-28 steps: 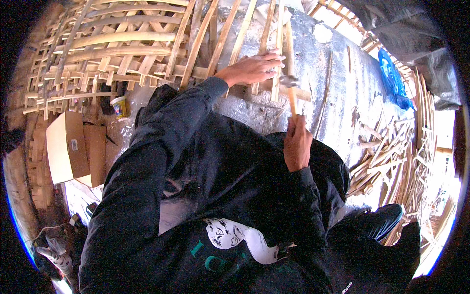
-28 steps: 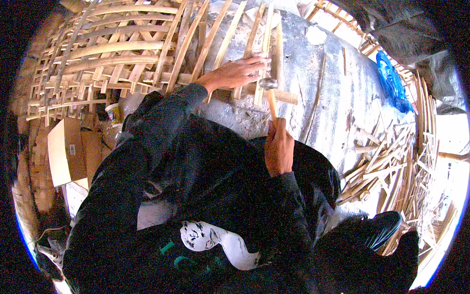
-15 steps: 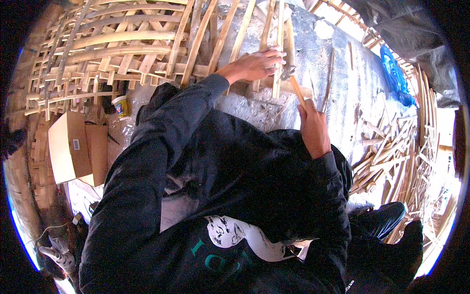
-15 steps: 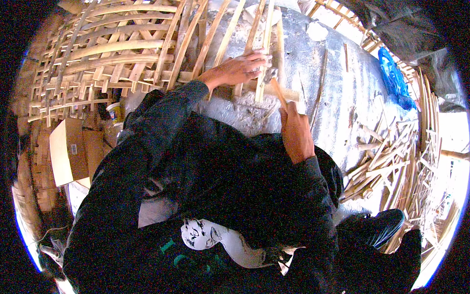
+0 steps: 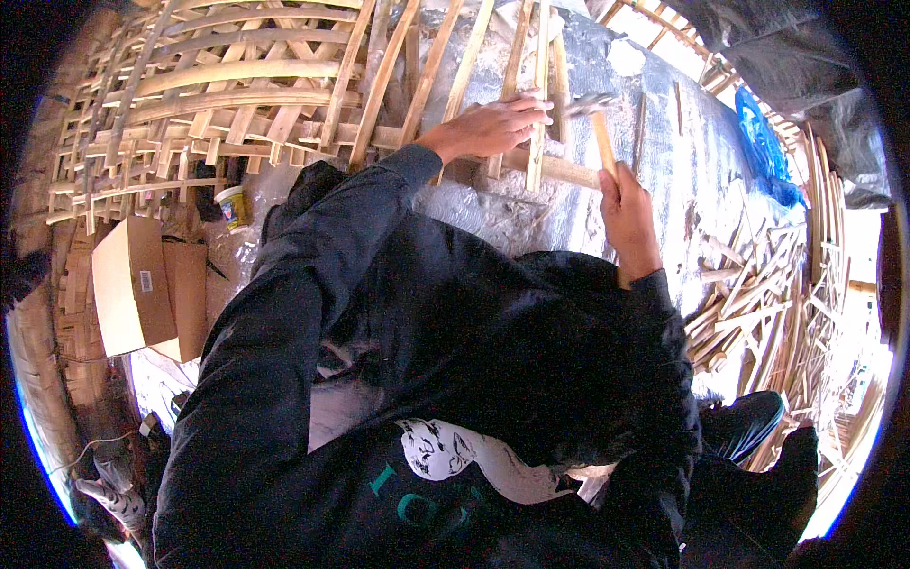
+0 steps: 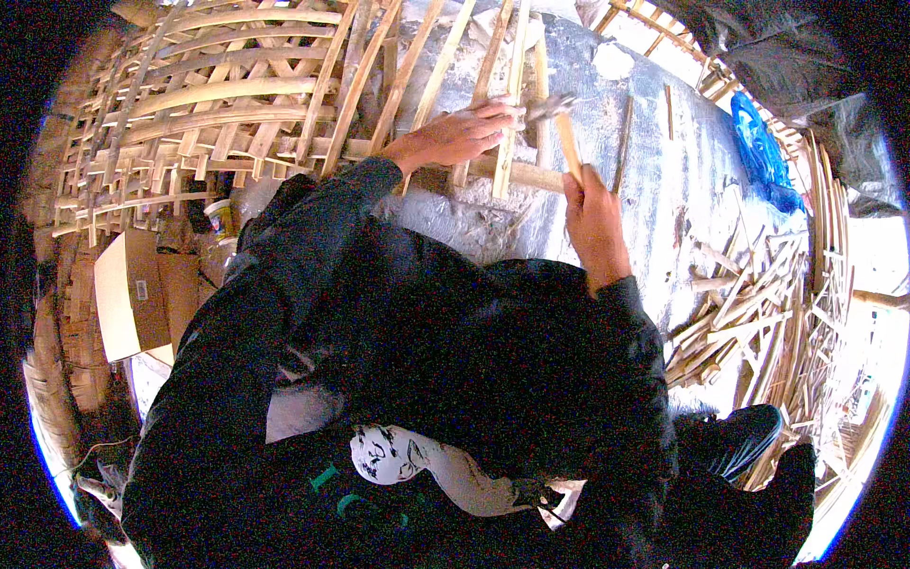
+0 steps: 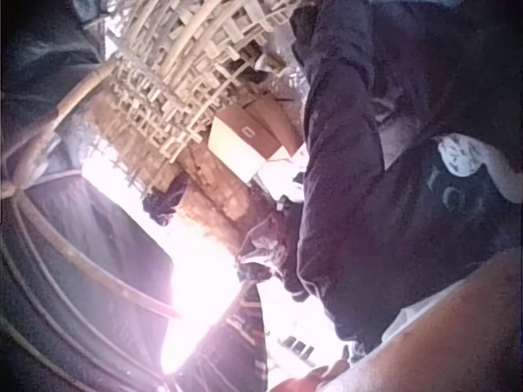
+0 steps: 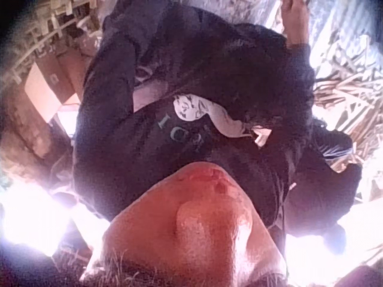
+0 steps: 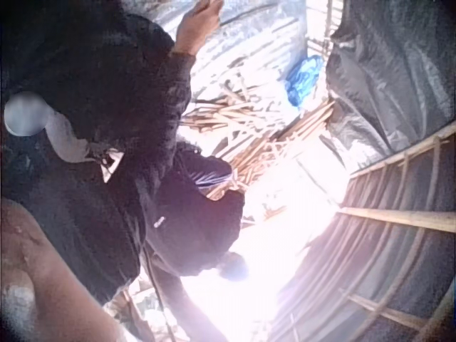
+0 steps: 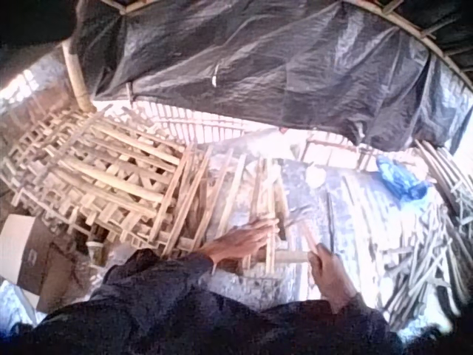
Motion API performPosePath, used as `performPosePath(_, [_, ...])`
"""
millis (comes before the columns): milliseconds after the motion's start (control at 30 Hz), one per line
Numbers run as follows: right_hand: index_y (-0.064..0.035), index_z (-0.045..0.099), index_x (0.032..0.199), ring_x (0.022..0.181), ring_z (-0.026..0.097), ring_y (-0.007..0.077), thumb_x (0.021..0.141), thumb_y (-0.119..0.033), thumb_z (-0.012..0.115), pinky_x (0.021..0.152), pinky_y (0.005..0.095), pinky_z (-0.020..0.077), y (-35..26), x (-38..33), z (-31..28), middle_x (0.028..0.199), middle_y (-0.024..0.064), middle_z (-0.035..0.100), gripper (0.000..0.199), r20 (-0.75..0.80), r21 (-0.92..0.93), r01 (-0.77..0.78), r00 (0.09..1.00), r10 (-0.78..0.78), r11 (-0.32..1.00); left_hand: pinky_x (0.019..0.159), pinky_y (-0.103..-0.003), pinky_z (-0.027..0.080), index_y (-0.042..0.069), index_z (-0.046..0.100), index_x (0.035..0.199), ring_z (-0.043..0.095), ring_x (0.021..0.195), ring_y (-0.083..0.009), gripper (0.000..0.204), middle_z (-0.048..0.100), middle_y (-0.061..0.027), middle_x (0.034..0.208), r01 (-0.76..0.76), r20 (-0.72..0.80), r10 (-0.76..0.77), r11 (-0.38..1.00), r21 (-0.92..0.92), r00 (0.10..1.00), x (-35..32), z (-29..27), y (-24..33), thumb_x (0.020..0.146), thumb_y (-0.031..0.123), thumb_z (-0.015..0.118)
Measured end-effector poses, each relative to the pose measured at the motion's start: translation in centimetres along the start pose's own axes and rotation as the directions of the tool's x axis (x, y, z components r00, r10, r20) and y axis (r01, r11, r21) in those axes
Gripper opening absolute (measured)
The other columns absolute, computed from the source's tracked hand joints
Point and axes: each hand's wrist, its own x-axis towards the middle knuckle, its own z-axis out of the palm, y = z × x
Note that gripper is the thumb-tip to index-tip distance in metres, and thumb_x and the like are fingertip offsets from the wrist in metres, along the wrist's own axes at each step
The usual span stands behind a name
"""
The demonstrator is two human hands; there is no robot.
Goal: The person assembles a wood frame by placing thin slats onto a larger structure and hammering small nails into the joints.
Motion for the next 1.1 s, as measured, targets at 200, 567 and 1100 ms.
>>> performPosePath(200, [0.0024, 0.055, 0.094, 0.066, 0.059, 0.0468, 0.103, -0.023, 0.055, 0.062, 0.0515, 0.0453, -0.3, 0.9, -0.9, 0.073, 0.0268, 0.059, 0.027, 0.218, -0.004, 0.051, 0.975, -0.049, 0.999, 0.115, -0.039, 0.041, -0.006, 0.055, 0.124, 0.043, 0.138, -0.0382, 0.032, 0.052, -0.0196, 0.138, -0.246, -0.034, 0.256, 0.953, 0.178, 0.966, 0.0, -0.3, -0.9, 0.097, 0.009, 0.051])
performPosePath(567, [0.0027, 0.058, 0.092, 0.061, 0.054, 0.0399, 0.102, -0.025, 0.056, 0.061, 0.0470, 0.0441, 1.7, 2.8, -0.4, 0.071, 0.0245, 0.057, 0.030, 0.330, -0.004, 0.179, 0.929, -0.168, 0.984, 0.116, -0.039, 0.040, -0.009, 0.054, 0.126, 0.042, 0.140, -0.0359, 0.039, 0.052, -0.0196, 0.137, -0.108, -0.095, 0.108, 0.994, 0.006, 0.990, 0.1, 0.4, -0.4, 0.092, 0.008, 0.056])
performPosePath(1100, [0.0024, 0.057, 0.091, 0.052, 0.049, 0.0210, 0.103, -0.029, 0.057, 0.051, 0.0404, 0.0400, 0.8, 1.4, 0.8, 0.061, 0.0157, 0.051, 0.033, 0.299, 0.150, -0.137, 0.950, 0.087, 0.979, 0.113, -0.041, 0.043, -0.005, 0.053, 0.133, 0.048, 0.137, -0.0349, 0.041, 0.054, -0.0182, 0.139, -0.121, 0.002, 0.121, 0.989, 0.086, 0.993, -0.1, -1.4, -0.5, 0.098, 0.014, 0.052])
